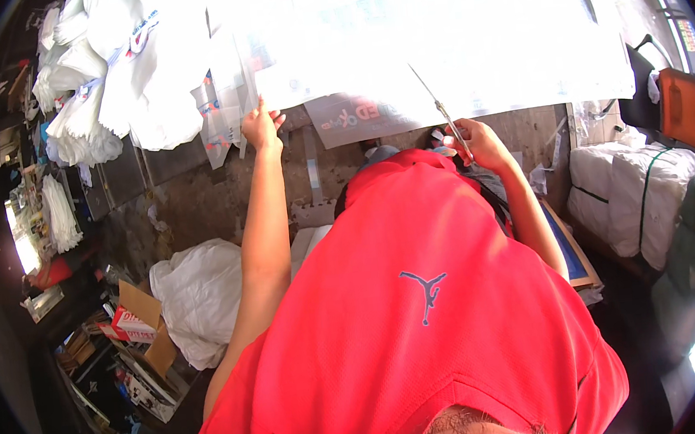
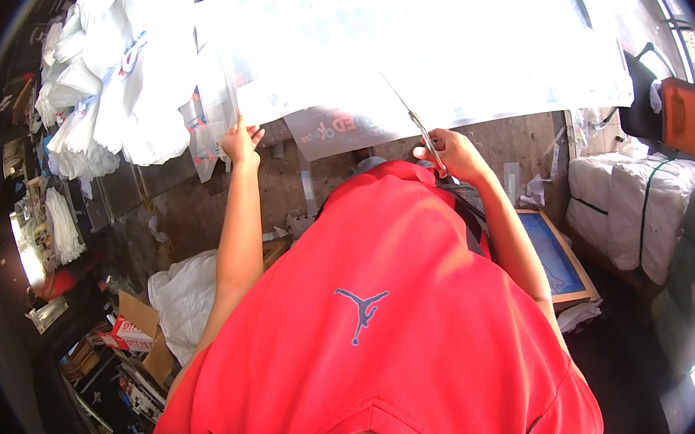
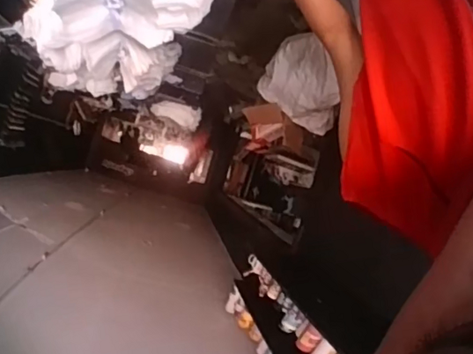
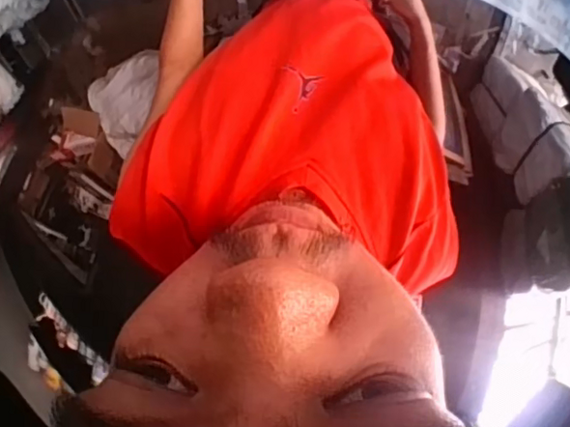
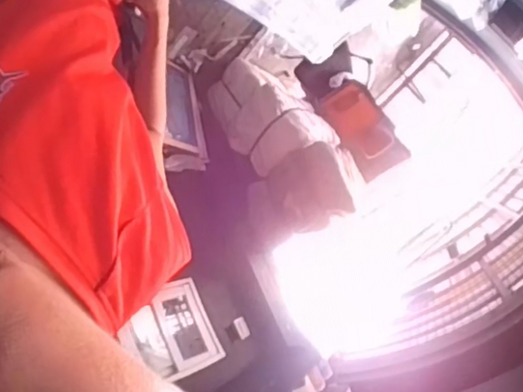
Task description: The person cuts multiple printed graphics from a large roll of DTF transfer film using shears. The person holds the film with one hand and follows the printed lines with the shears, setting the cut pieces onto a stack on the work table.
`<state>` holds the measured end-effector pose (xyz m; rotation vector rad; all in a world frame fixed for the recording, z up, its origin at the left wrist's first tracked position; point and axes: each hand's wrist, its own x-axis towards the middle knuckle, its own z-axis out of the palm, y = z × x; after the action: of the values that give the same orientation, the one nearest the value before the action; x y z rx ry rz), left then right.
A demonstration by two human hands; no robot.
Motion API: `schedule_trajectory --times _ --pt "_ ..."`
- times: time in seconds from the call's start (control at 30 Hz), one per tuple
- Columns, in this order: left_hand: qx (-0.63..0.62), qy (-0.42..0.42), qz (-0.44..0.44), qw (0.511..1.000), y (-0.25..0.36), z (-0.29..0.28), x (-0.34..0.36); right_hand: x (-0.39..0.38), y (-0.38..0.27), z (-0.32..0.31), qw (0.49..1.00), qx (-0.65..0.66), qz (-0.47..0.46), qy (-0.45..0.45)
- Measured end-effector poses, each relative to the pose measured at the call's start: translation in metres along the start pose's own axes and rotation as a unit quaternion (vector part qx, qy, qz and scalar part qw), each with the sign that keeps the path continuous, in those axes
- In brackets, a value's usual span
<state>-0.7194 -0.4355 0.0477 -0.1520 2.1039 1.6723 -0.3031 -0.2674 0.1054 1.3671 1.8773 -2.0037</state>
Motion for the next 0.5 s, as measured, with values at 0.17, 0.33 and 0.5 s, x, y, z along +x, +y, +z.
schedule_trajectory --times 0.17,0.33,0.5 --pt "-0.081 0.005 -0.052 0.995 -0.015 0.003 0.006 -0.005 -0.005 0.008 1.000 0.012 -0.002 0.002" --pt "-0.085 0.034 -0.033 0.995 -0.017 0.004 0.006 -0.007 -0.002 0.013 1.000 0.007 -0.010 0.004" --pt "-0.095 0.036 -0.014 0.995 -0.012 0.004 0.003 -0.010 -0.002 0.017 1.000 -0.007 0.007 0.008"
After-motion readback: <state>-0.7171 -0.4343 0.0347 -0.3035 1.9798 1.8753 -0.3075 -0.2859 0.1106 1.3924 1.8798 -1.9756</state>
